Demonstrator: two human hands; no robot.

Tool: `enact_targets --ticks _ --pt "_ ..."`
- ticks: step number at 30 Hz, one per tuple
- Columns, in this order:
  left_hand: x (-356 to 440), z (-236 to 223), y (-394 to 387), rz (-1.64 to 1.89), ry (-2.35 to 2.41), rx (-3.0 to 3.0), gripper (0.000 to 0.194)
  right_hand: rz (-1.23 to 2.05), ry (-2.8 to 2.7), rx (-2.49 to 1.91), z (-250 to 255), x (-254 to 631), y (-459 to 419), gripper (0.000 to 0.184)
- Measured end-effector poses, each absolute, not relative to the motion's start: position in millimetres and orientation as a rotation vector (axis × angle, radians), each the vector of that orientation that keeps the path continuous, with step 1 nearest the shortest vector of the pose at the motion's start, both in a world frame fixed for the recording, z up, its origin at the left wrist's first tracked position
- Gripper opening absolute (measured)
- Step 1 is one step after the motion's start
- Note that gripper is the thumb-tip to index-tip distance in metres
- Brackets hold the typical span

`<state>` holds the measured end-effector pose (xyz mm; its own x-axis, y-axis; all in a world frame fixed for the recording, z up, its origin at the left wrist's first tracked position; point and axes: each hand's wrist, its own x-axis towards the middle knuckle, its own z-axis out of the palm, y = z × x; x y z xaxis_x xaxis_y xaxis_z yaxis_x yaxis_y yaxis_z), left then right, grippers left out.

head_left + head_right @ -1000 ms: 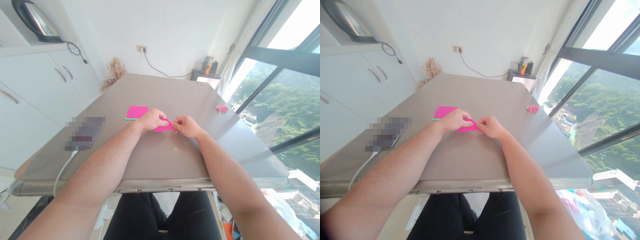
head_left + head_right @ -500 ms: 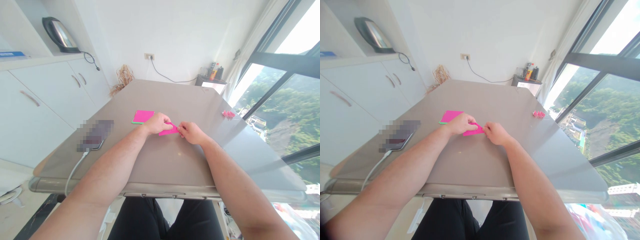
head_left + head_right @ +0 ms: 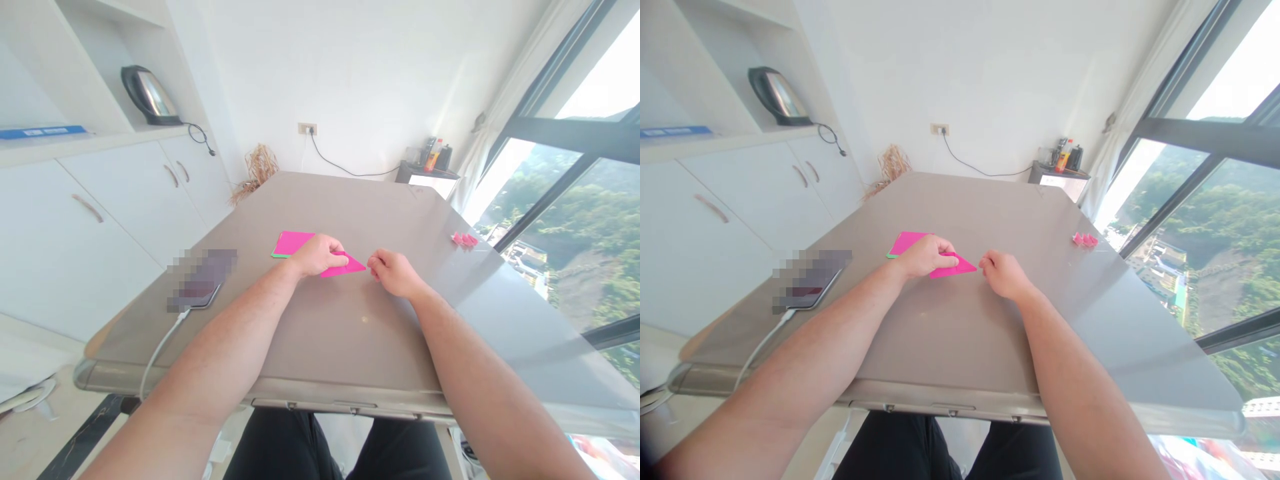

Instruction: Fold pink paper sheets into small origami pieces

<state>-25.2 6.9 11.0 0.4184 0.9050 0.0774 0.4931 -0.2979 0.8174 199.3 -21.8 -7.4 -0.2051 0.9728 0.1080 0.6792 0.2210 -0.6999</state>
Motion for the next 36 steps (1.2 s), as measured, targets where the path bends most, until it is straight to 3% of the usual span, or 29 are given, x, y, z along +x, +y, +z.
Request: enact_targets --ticks 28,36 --pt "-3 7 -5 0.672 1.117 2.036 0.018 0.868 -1.707 -1.326 -7 182 -32 0.009" --pt "0 3 -6 0.655 1.111 2.07 0.028 0.882 -1.724 -1.336 -7 181 -33 0.009"
